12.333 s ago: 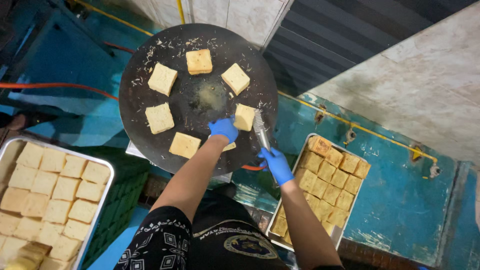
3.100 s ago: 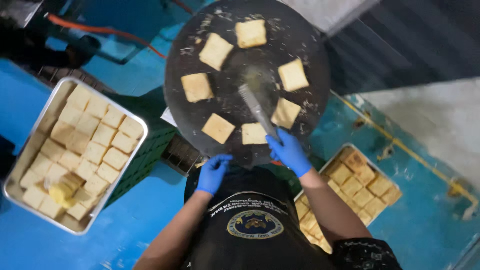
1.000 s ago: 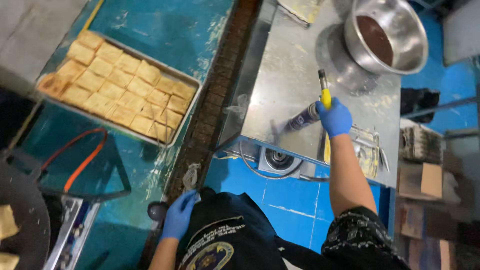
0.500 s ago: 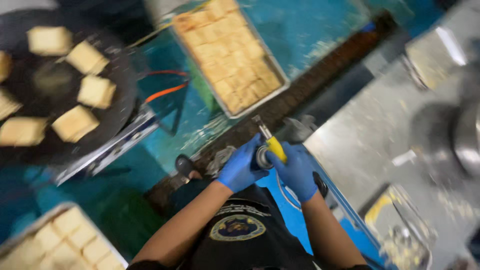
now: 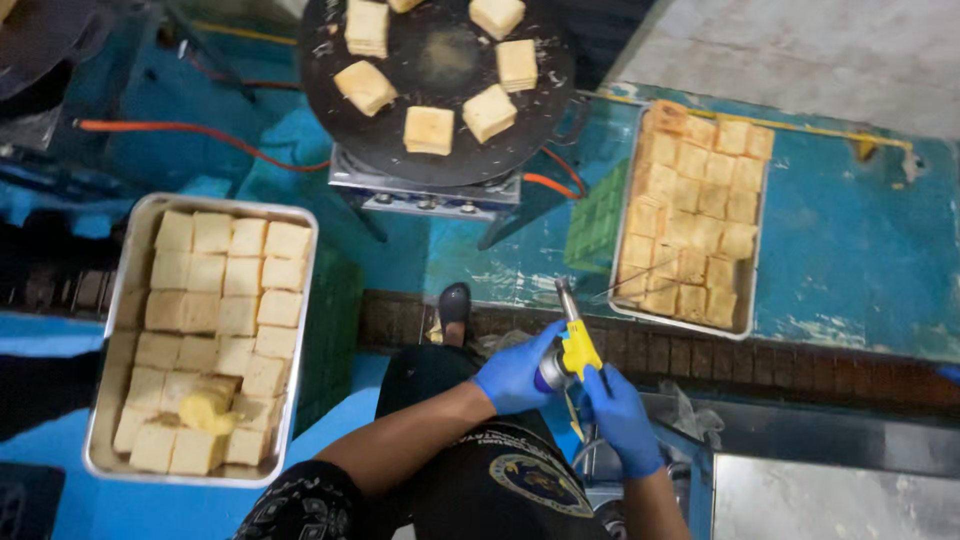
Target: The person fries cubes of tofu on a large flat griddle, placing raw cubes from a tray onto the pan, flipping them with tongs, and charring their surfaces with a handheld gas torch. They move browned tofu pieces to trays of finished tofu and reposition pieces on the griddle.
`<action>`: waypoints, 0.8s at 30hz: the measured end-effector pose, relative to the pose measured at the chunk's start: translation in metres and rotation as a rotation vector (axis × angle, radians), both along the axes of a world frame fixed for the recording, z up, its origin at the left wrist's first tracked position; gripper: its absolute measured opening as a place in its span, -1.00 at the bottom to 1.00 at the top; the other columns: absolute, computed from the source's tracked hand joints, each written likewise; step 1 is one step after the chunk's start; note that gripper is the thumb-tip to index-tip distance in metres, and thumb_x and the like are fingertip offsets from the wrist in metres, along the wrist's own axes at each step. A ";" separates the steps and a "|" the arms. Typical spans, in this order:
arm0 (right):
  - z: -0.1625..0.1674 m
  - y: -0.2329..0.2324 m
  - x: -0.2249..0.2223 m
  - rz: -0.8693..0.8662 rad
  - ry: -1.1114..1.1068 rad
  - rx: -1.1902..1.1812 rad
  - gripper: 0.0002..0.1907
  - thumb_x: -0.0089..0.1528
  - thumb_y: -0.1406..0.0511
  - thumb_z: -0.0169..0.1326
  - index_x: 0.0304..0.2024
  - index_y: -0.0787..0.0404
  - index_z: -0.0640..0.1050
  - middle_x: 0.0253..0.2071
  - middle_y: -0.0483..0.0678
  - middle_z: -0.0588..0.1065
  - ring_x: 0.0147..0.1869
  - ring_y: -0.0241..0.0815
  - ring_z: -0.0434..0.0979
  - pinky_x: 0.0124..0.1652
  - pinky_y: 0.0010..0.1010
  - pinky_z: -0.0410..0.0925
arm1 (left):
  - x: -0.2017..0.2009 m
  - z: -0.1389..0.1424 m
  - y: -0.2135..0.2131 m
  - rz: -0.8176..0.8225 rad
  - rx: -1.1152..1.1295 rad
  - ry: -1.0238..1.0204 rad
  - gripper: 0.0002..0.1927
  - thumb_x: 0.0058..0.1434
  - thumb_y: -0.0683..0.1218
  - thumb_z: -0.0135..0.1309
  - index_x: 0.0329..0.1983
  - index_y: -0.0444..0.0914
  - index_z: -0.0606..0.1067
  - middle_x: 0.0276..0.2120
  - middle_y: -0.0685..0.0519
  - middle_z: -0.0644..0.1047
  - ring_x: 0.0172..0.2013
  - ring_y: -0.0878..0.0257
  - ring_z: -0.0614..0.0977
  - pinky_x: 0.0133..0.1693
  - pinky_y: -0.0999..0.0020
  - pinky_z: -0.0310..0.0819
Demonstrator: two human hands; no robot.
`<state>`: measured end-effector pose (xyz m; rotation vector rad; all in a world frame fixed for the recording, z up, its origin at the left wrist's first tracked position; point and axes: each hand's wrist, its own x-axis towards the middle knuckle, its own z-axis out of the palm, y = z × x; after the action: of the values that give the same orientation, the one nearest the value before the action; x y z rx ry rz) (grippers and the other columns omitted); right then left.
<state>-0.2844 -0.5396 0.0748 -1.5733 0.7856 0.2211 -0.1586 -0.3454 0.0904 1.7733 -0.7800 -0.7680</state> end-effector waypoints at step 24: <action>0.008 -0.018 -0.022 0.073 -0.044 -0.906 -0.62 0.35 0.08 -0.01 -0.29 0.29 0.46 -0.37 0.28 0.50 -0.26 0.34 0.50 -0.32 0.03 0.32 | 0.010 -0.015 -0.054 -0.118 -0.158 -0.259 -0.12 0.11 0.04 0.25 0.50 -0.09 0.19 0.14 -0.22 0.54 0.12 -0.21 0.59 0.12 -0.01 0.49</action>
<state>-0.3068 -0.5573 0.0827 -2.4467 0.8437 -0.1499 -0.1482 -0.3996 0.0758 1.7141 -1.0959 -0.5418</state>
